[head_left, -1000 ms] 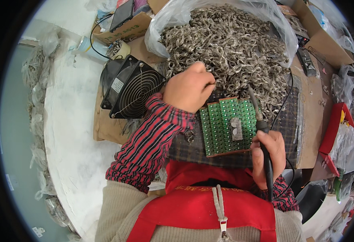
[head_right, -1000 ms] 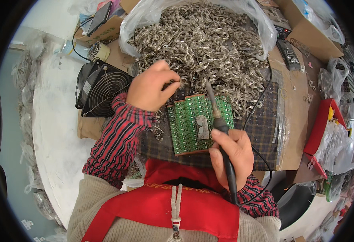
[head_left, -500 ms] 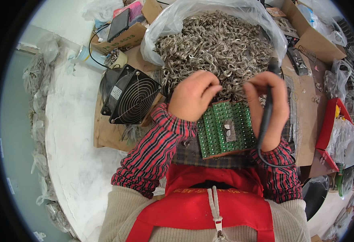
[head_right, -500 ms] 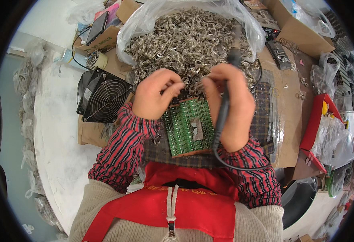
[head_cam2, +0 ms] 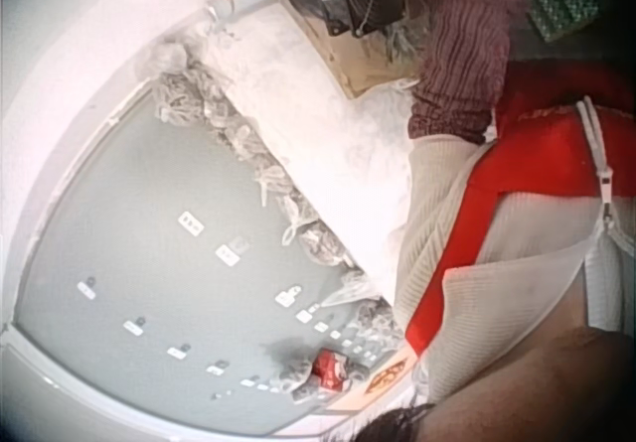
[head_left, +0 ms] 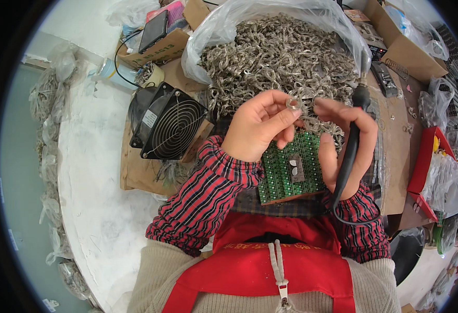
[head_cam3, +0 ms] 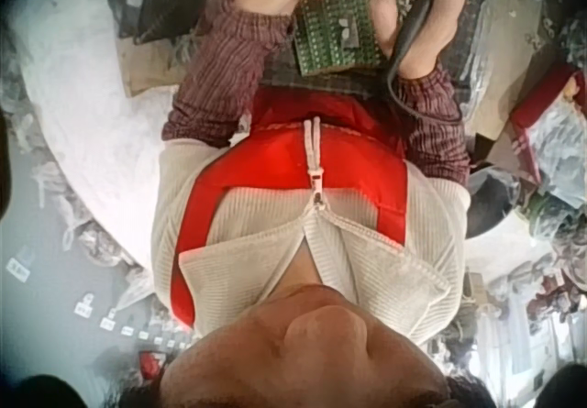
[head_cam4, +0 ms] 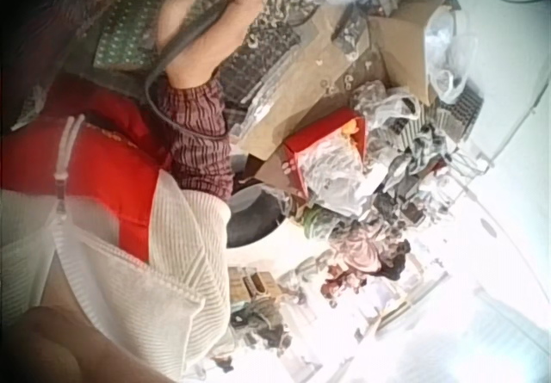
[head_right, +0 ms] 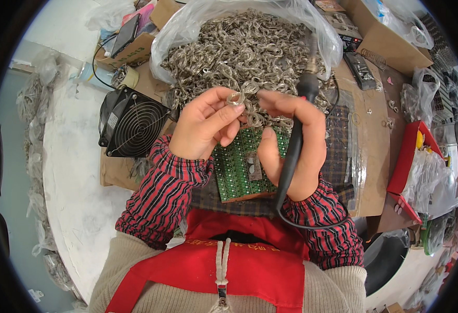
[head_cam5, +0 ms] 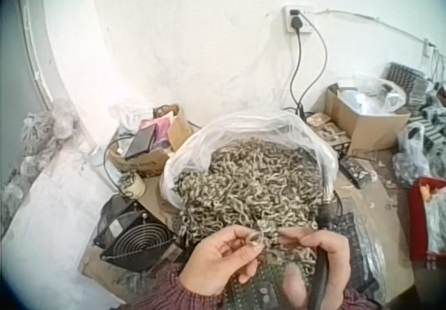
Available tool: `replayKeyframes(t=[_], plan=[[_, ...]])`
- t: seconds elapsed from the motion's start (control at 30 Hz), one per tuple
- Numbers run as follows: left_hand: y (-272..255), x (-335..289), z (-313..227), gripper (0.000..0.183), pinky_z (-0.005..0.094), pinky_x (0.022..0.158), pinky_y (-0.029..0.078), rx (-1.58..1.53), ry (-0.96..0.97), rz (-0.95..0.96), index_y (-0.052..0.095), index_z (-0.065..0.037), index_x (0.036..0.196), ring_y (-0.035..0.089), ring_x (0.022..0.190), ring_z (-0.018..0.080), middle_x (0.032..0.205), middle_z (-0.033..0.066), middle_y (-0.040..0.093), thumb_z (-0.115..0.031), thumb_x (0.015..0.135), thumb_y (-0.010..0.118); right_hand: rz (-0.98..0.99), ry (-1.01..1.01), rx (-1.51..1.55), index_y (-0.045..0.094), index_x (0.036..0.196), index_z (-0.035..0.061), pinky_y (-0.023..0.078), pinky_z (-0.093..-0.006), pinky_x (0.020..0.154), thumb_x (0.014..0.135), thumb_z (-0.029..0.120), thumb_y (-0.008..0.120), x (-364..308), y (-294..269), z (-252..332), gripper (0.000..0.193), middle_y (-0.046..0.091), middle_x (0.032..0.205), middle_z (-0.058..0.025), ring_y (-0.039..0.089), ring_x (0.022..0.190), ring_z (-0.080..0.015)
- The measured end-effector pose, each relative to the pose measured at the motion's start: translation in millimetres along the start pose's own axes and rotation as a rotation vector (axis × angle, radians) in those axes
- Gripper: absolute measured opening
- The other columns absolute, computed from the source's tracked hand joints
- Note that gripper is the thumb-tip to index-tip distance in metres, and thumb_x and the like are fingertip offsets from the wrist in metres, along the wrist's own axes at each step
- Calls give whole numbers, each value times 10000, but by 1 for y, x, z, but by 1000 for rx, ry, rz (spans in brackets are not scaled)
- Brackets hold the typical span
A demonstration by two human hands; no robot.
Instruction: The person uses a soldering iron to attach small metal components to a green circuit board. They repeatedly pick up components, position them on the board, and apply solder with the iron. The workspace contains a pile of similar components and a cooling fan.
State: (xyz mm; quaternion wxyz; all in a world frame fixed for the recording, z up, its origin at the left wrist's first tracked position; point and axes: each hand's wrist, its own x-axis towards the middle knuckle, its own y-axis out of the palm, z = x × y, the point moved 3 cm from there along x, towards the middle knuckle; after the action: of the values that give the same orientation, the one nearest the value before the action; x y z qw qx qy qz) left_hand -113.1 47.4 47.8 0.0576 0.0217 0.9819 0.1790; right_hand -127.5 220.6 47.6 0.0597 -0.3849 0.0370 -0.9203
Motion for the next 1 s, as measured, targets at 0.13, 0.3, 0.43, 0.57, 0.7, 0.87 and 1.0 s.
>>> replayKeyframes(t=[0.13, 0.3, 0.43, 0.57, 0.7, 0.87, 1.0], plan=[[8, -4, 0, 163, 213, 569, 488, 228, 23, 68, 616, 26, 1133, 599, 677, 68, 894, 39, 662, -34, 987, 655, 24, 226, 48, 478, 1299, 14, 554, -332, 877, 858, 5, 789, -2, 5, -6, 541, 680, 1197, -152, 691, 993, -191], [6, -13, 0, 139, 229, 553, 513, 313, -57, 49, 598, 29, 1114, 612, 672, 80, 877, 50, 634, -56, 1010, 631, -127, 169, -37, 518, 1189, 15, 557, -277, 809, 885, -63, 751, 0, -3, -15, 391, 715, 1008, -111, 688, 900, -150], [-7, -18, -1, 154, 257, 558, 565, 191, -66, -82, 557, 29, 1120, 641, 678, 123, 893, 74, 621, -97, 1038, 594, -154, 160, -228, 552, 1191, 16, 552, -297, 788, 882, -29, 757, 11, -8, -19, 373, 705, 1010, -116, 696, 873, -177], [-3, -23, -2, 166, 266, 583, 576, 145, 24, -68, 522, 15, 1142, 665, 712, 148, 901, 88, 625, -112, 1049, 575, 69, 197, -358, 599, 1171, 24, 543, -322, 753, 879, 36, 773, 8, -8, 2, 341, 701, 997, -121, 707, 852, -202], [7, -30, -2, 163, 271, 631, 568, 236, 134, -50, 524, 13, 1134, 658, 743, 150, 931, 94, 629, -80, 1028, 605, 100, 224, -81, 586, 1117, 26, 544, -301, 741, 872, -17, 775, -7, 1, 17, 313, 716, 946, -97, 692, 806, -179], [10, -35, -1, 149, 265, 642, 544, 140, 90, 73, 532, 13, 1091, 613, 744, 122, 982, 92, 627, -34, 999, 639, 35, 151, 10, 556, 1094, 22, 538, -277, 737, 882, -57, 761, -17, 1, 15, 305, 707, 909, -89, 669, 790, -151], [14, -46, 1, 131, 250, 637, 542, 347, -12, 115, 519, 20, 1089, 621, 759, 110, 1037, 116, 623, -6, 1004, 616, -61, 166, 110, 535, 1118, 23, 535, -288, 732, 902, -62, 739, -24, 0, 15, 309, 695, 905, -82, 646, 777, -146]])
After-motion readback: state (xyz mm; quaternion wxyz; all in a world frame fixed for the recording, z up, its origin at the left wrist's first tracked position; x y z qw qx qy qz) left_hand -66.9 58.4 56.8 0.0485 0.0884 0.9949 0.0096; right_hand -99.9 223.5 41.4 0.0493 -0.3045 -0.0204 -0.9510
